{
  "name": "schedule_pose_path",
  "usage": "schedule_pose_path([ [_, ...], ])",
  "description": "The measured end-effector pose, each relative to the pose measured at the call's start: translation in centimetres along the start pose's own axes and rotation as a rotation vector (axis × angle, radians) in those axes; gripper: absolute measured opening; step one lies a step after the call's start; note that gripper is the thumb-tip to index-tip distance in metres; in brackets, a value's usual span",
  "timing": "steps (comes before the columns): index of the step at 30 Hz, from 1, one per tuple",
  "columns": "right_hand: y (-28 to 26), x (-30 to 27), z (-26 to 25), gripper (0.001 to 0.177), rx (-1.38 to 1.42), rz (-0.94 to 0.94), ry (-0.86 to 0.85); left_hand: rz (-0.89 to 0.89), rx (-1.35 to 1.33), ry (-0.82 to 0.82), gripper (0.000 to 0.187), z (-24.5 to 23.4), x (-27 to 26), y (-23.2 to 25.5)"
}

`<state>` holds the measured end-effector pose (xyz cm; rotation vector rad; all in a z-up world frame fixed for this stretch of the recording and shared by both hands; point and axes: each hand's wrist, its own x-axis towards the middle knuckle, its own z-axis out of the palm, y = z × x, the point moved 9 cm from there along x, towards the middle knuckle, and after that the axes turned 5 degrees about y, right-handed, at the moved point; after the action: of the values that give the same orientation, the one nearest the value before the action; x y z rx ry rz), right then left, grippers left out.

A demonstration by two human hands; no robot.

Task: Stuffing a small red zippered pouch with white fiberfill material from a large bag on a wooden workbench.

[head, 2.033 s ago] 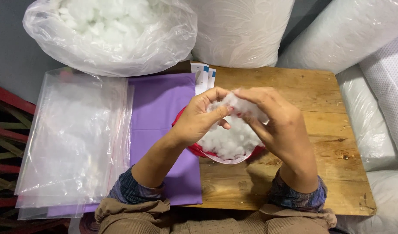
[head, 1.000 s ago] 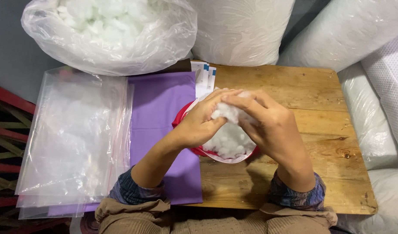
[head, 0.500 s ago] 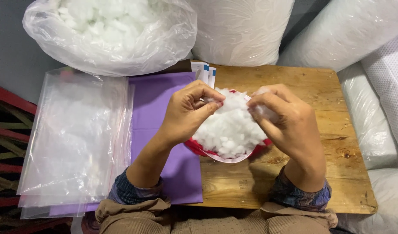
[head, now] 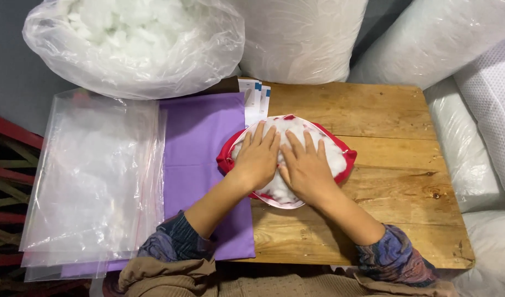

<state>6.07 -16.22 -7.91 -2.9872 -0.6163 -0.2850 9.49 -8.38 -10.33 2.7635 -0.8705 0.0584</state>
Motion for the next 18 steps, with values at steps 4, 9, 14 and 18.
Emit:
schedule_pose_path([
  [4,0.8,-1.3,3.4,0.057,-0.062,0.017,0.012,-0.035,0.133,0.061,0.058,4.5,-1.1,-1.2],
  [9,4.3,-0.7,5.4,0.057,-0.004,0.106,-0.039,0.005,0.149,0.244,0.042,6.0,-1.6,-3.6],
  [14,5.6,0.7,6.2,0.053,0.054,0.179,-0.053,-0.033,0.140,0.300,0.040,4.1,-0.8,-3.6],
  [18,4.9,1.7,3.2,0.060,0.160,0.188,-0.027,-0.048,-0.018,0.329,0.049,-1.8,-1.2,-2.0],
])
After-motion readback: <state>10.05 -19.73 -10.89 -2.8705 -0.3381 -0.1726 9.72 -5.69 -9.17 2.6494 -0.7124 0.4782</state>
